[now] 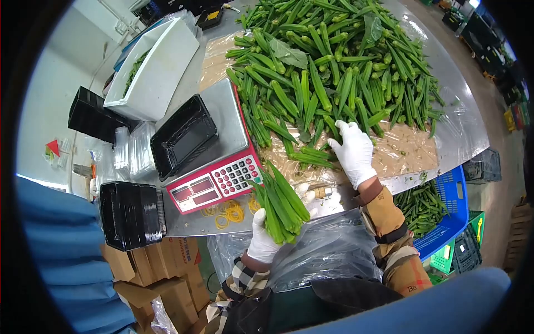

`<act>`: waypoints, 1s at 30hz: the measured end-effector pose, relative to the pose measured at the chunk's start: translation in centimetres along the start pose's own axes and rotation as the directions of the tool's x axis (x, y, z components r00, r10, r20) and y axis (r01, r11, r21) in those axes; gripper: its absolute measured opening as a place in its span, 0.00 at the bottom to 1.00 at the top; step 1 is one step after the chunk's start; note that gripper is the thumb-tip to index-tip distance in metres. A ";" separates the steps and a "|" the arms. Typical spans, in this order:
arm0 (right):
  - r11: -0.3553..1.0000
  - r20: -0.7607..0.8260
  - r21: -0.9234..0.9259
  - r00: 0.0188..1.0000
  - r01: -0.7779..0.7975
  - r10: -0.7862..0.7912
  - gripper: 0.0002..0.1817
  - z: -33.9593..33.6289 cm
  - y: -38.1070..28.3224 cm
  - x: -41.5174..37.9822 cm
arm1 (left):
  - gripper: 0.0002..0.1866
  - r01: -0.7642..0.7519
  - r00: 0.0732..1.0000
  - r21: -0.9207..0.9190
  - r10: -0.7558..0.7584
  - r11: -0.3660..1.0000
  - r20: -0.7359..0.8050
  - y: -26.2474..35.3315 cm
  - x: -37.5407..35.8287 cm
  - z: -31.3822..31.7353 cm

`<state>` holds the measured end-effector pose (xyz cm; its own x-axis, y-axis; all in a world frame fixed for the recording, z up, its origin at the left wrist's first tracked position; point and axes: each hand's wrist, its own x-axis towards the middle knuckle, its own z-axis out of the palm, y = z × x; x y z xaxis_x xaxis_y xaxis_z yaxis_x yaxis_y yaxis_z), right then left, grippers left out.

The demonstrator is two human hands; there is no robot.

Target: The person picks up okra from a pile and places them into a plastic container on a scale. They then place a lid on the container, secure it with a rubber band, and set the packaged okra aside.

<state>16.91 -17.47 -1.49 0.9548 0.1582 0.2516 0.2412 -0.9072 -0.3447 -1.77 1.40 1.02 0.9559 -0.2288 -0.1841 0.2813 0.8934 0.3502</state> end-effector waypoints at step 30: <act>-0.610 0.664 0.428 0.690 -0.667 -0.288 0.18 -4.7 1.5 -6.6 | 0.48 0.018 0.999 -0.008 -0.017 1.000 0.033 -0.1 0.2 -0.1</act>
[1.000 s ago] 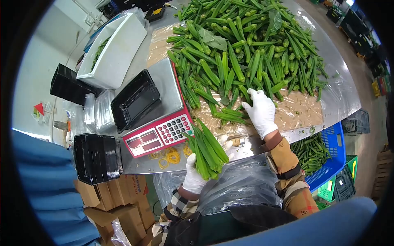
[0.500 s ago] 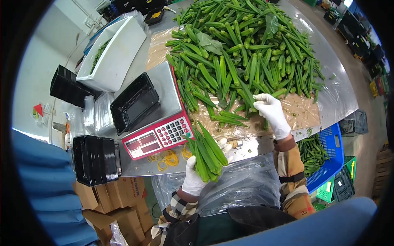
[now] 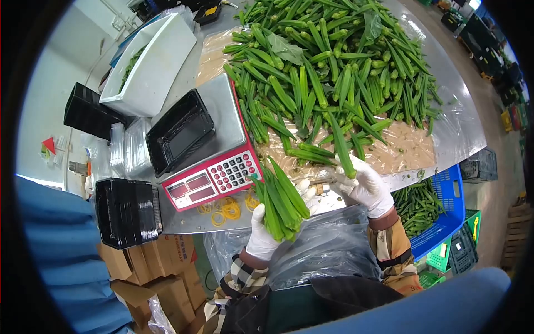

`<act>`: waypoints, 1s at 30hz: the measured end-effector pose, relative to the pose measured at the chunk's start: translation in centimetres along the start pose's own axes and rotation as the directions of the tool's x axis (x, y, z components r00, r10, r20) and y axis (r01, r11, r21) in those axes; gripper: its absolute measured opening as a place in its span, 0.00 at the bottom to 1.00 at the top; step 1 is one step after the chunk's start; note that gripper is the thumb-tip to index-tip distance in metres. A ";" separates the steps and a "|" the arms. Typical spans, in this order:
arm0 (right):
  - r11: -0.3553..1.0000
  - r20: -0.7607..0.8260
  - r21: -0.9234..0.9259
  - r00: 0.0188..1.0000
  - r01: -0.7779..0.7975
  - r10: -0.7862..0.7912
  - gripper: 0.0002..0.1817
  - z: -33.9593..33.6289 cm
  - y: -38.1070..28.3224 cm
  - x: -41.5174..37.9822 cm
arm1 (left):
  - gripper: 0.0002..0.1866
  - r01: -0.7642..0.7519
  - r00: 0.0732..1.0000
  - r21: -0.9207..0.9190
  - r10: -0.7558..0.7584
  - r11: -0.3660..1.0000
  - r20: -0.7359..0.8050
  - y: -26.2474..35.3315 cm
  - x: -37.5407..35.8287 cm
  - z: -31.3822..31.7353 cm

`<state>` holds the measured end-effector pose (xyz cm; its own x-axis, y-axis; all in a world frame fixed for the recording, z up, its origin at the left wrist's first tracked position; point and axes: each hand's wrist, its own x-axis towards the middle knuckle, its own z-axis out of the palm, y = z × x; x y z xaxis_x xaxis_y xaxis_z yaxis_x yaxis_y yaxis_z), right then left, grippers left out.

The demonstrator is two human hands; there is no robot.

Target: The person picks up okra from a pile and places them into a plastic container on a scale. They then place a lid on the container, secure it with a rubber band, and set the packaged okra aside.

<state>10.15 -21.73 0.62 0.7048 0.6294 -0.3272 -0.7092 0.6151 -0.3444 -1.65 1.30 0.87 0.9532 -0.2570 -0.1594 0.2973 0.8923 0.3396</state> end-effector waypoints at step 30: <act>0.359 -0.182 -0.901 0.538 0.244 -0.823 0.17 -5.6 -5.8 -0.3 | 0.48 0.017 0.997 -0.038 -0.020 0.999 -0.068 -0.2 0.0 -1.2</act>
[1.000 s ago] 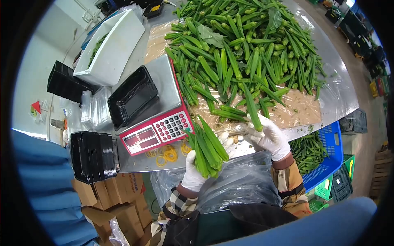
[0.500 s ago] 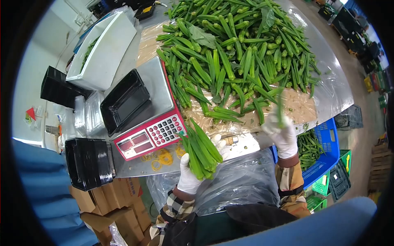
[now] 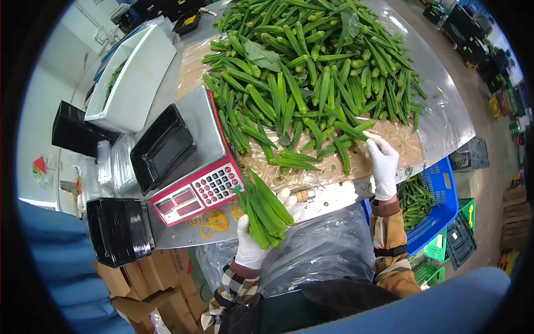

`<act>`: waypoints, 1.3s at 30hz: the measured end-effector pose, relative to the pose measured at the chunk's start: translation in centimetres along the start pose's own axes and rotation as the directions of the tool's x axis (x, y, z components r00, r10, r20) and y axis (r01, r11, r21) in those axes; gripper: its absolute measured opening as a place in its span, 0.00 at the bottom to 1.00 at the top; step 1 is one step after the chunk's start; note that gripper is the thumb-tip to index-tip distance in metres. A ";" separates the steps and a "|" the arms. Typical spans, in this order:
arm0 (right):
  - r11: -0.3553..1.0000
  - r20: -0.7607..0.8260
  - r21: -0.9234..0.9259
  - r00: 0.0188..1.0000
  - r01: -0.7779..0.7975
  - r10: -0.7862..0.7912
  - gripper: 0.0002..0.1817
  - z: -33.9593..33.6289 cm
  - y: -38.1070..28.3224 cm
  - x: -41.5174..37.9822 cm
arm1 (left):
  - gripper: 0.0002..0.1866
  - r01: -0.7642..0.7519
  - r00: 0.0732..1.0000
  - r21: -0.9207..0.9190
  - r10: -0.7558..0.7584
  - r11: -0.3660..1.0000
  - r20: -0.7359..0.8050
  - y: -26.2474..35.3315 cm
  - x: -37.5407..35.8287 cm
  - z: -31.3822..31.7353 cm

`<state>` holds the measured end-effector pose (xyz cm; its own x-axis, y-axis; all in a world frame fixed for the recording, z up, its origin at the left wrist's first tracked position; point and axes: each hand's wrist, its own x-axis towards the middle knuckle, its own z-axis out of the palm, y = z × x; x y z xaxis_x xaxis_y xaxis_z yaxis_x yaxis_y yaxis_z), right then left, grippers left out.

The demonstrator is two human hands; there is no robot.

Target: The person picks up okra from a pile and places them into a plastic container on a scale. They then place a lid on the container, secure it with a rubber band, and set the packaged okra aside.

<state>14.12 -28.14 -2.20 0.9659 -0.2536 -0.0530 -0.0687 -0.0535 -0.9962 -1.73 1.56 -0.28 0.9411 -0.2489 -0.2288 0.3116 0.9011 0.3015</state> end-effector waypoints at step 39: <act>0.847 0.404 0.318 0.869 -0.426 0.285 0.18 -0.1 -4.5 -4.2 | 0.50 0.045 0.999 0.064 -0.046 0.997 0.011 -0.2 0.3 1.4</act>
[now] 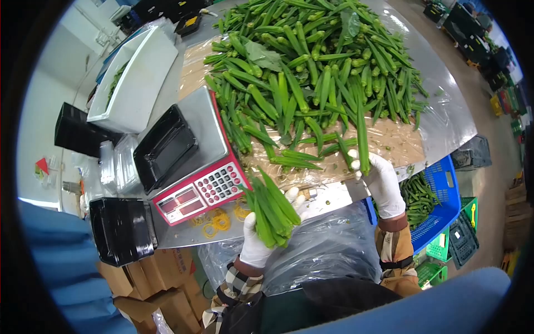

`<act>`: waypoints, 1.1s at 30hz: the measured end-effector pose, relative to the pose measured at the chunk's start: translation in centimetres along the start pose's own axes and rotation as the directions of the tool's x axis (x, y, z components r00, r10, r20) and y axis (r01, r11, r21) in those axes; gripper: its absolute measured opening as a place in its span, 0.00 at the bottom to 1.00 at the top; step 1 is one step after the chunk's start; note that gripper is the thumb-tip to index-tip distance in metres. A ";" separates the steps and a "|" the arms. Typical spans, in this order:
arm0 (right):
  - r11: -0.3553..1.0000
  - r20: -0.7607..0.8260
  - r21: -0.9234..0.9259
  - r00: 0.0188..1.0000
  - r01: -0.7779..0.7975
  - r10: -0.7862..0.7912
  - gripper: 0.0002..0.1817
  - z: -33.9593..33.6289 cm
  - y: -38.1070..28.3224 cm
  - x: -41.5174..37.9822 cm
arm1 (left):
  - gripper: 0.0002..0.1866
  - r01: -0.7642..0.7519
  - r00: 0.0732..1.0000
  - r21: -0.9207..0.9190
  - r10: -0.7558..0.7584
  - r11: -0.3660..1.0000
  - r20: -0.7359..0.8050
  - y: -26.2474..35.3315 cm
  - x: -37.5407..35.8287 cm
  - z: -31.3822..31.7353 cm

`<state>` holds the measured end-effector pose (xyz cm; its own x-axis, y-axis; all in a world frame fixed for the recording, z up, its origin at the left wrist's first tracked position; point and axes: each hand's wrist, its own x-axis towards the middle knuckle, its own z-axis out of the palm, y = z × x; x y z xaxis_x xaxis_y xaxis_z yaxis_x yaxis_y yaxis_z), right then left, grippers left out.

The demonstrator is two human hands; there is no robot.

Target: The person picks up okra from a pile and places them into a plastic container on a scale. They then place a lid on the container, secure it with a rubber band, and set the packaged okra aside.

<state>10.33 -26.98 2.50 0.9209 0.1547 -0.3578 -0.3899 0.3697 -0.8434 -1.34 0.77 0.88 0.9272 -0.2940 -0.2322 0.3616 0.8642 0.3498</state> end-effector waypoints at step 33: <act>0.752 0.247 -0.453 0.878 0.478 -0.410 0.14 11.6 3.6 -6.0 | 0.55 -0.144 0.989 0.033 0.143 0.989 0.032 0.2 -0.3 -1.5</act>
<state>3.41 -15.97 6.22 0.9688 0.2106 0.1304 0.1464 -0.0625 -0.9872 -1.69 1.62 -0.33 0.9720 -0.1808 -0.1504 0.2277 0.8836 0.4092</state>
